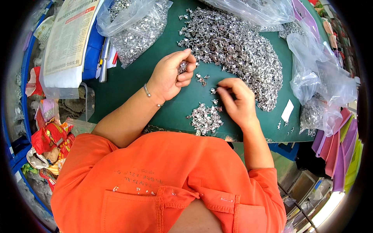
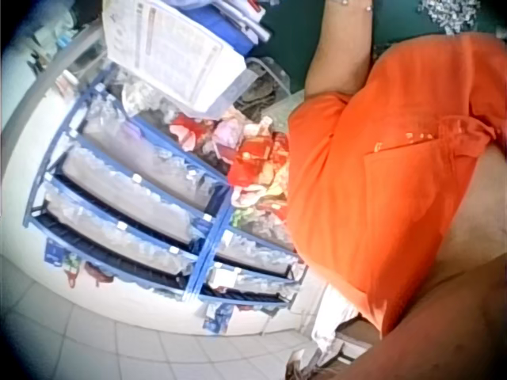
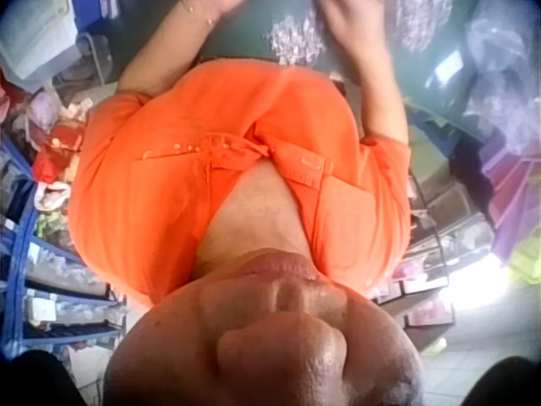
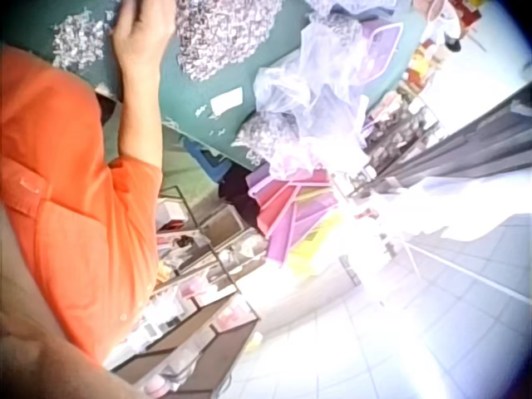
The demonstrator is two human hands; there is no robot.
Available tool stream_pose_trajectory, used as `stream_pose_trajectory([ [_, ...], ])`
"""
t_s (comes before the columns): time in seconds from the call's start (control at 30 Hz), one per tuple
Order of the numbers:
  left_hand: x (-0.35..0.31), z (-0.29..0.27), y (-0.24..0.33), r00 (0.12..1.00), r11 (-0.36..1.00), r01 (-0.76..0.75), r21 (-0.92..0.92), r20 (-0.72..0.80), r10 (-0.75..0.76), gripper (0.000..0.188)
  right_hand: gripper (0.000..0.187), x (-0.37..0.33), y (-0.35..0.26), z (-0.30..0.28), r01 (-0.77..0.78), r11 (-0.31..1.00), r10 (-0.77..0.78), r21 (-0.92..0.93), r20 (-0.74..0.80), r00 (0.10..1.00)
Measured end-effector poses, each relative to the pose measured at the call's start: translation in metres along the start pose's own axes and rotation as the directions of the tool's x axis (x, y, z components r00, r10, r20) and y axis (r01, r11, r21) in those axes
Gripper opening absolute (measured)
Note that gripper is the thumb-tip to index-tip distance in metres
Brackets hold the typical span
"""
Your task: The person sorts small silver metal pieces on a green table, picking them up one by one and placing them into a small pile. The person occasionally transfers a handful of pieces into a clear plastic bag.
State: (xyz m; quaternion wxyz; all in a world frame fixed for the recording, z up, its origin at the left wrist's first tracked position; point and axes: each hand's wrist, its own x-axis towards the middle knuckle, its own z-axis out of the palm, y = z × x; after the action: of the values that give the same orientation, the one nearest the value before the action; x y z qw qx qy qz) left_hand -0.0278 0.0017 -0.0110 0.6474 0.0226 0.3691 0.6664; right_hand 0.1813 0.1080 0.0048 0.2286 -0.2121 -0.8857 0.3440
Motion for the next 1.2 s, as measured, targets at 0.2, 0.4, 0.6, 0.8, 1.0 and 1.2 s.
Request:
stream_pose_trajectory([
  [0.2,-0.001,0.000,0.001,1.000,1.000,0.008,-0.016,-0.007,-0.009,0.029,0.018,-0.002,0.002,0.004,0.113,0.991,-0.118,0.065,0.083,0.990],
  [0.4,0.000,0.001,0.000,1.000,1.000,-0.003,-0.004,-0.005,0.003,0.030,0.016,0.012,-0.007,0.002,0.124,0.985,-0.140,0.117,0.150,0.979],
  [0.6,0.000,0.001,0.001,1.000,1.000,0.005,-0.014,0.004,-0.005,0.031,0.015,0.020,-0.007,0.022,0.242,0.967,-0.236,-0.086,0.069,0.969],
  [0.8,-0.001,0.001,0.000,1.000,1.000,0.006,-0.013,-0.006,-0.006,0.031,0.019,0.011,-0.004,-0.002,0.138,0.988,-0.147,0.073,0.138,0.979],
  [1.0,0.000,0.001,0.000,1.000,1.000,-0.004,-0.020,0.003,0.004,0.030,0.014,0.012,-0.011,0.004,0.030,0.999,-0.033,0.040,0.062,0.998],
  [1.2,-0.001,0.003,0.001,1.000,1.000,0.005,-0.015,-0.014,-0.005,0.030,0.014,0.018,-0.005,-0.012,-0.009,0.965,-0.114,0.261,0.453,0.884],
])
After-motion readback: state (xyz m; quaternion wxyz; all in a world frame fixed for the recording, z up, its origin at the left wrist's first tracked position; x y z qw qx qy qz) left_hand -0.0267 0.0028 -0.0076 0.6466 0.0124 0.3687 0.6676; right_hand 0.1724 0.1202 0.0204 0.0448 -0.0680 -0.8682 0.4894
